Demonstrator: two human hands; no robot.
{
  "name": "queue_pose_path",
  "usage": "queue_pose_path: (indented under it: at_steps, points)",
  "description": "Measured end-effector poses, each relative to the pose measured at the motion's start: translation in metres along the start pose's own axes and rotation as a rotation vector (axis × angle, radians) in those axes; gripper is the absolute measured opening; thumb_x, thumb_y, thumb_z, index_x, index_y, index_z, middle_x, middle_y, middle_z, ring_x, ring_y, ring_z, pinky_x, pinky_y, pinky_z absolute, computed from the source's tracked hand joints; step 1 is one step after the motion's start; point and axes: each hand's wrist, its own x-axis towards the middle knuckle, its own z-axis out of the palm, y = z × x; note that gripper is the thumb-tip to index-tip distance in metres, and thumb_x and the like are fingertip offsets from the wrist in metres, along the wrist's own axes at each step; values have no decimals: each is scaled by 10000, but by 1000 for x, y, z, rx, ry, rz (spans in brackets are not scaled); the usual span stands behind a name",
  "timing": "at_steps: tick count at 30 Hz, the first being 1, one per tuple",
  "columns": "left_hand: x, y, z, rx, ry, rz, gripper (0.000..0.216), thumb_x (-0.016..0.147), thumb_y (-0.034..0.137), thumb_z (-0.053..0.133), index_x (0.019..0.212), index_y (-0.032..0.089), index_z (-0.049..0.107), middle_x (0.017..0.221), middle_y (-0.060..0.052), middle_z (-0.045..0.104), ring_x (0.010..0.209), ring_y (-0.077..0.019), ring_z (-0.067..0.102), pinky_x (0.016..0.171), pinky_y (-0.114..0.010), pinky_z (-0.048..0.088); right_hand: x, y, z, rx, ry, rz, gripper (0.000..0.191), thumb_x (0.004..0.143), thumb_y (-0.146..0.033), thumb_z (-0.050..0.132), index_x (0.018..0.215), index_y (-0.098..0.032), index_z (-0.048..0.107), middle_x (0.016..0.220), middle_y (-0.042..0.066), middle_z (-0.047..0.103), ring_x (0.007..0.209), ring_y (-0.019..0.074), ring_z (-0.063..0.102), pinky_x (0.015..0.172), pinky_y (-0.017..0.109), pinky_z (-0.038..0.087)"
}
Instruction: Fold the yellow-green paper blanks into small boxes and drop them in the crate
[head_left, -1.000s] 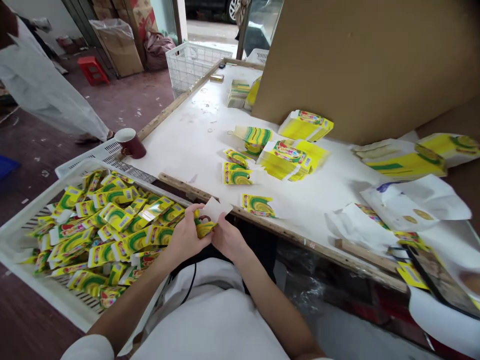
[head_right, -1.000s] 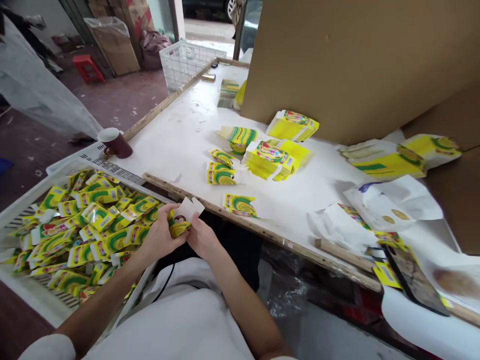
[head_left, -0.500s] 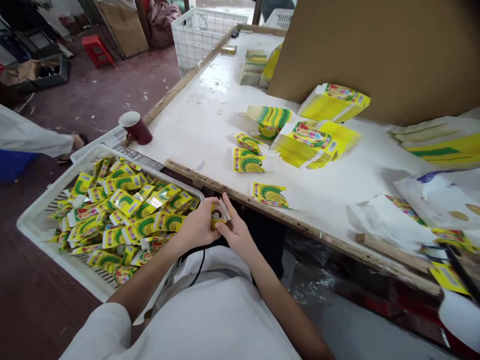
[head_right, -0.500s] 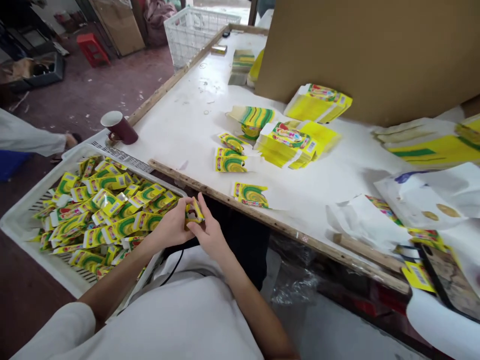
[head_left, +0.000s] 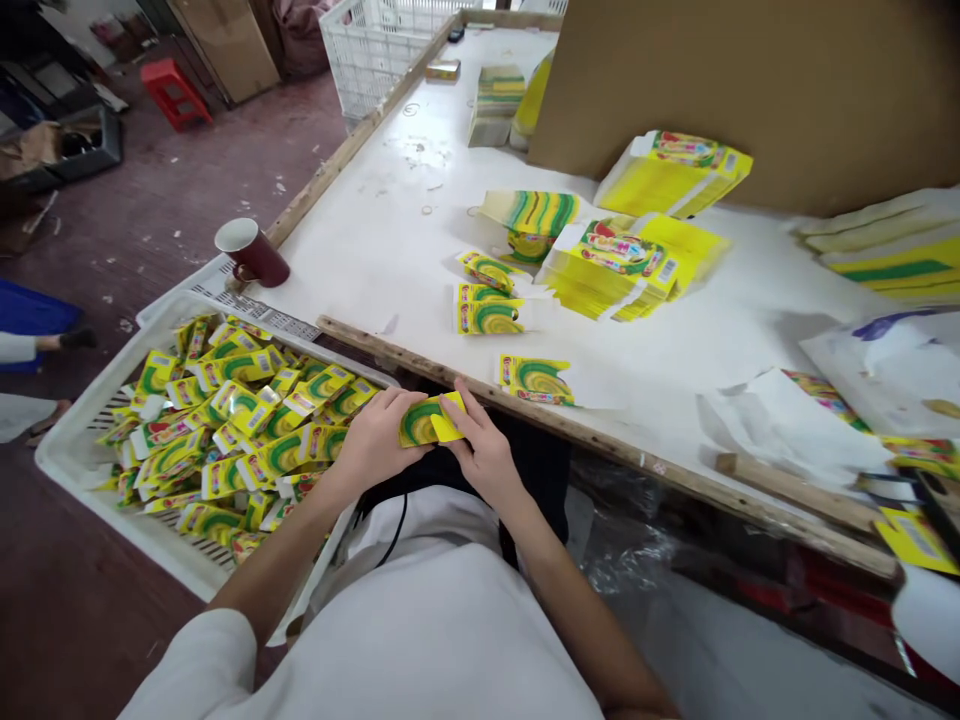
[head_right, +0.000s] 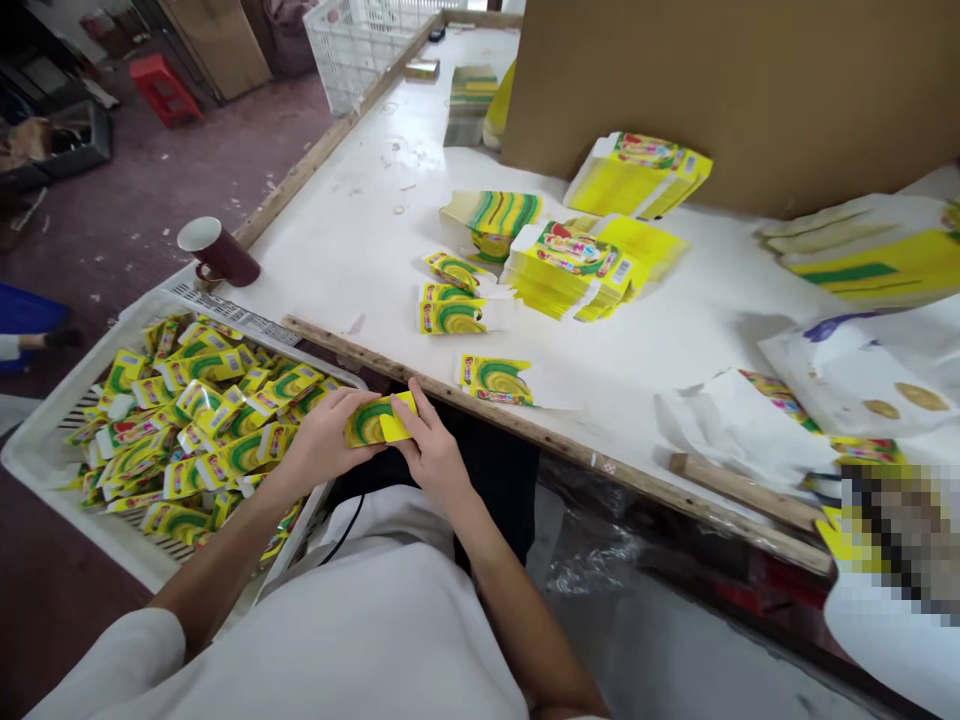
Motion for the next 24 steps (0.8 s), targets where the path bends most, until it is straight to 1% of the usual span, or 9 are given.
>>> queue_pose_path:
  at_steps: [3,5,6,11,12,15,17,21,24]
  points:
    - [2,-3,-8,-64,-16,8,522,720,290,797,1185,202,578,1125,-75,674,1045,-242,635,906,-379,534,4,0,-15,-1,-89,-41,505,914,-192,630,1381,-373,565,1600,32,391,1374,230,523,1112,366,484]
    - [3,-4,-11,-80,-11,32,515,714,285,804,1174,194,592,1131,-75,680,1046,-236,637,910,-372,537,7,0,-21,5,-153,-65,484,879,-187,678,1325,-366,621,1591,36,407,1350,238,549,1098,367,497]
    - [4,-4,-12,-78,-5,48,506,717,282,801,1170,189,596,1133,-77,681,1049,-236,635,915,-373,537,8,-1,-22,2,-160,-70,474,869,-185,691,1305,-364,638,1587,37,415,1338,239,561,1093,365,502]
    - [7,-2,-13,-28,49,62,494,740,250,766,1198,181,594,1143,-89,668,1059,-245,621,936,-390,528,10,-3,-14,-63,-16,-49,405,889,-168,656,1247,-355,684,1568,43,446,1332,246,565,1073,375,520]
    - [6,-3,-13,-34,48,63,489,739,246,764,1195,187,596,1138,-86,668,1055,-243,623,930,-384,530,11,-4,-14,-68,-33,-48,399,889,-172,657,1243,-352,687,1567,48,447,1333,248,564,1070,382,522]
    - [5,-5,-14,-72,19,70,480,718,248,780,1164,199,611,1105,-77,674,1027,-235,637,904,-367,539,15,-6,-19,-59,-194,-39,397,873,-198,685,1238,-357,688,1543,59,475,1316,248,576,1072,418,519]
    - [5,-6,-14,-68,18,57,488,707,246,786,1162,204,614,1102,-79,673,1025,-242,641,907,-378,539,18,-7,-21,-74,-237,-17,385,872,-201,684,1222,-362,697,1530,58,489,1318,252,572,1079,446,511]
    - [6,-6,-12,-17,53,32,493,726,220,754,1196,208,607,1137,-90,661,1065,-265,626,933,-408,528,20,-6,-16,-109,-137,19,347,882,-206,664,1195,-346,718,1561,54,450,1371,269,518,1106,466,485]
    - [8,-7,-12,-20,37,56,489,725,205,750,1194,195,609,1139,-96,655,1063,-265,618,944,-412,521,19,-3,-12,-56,-162,29,366,857,-245,707,1212,-333,712,1569,62,437,1367,282,522,1108,468,480]
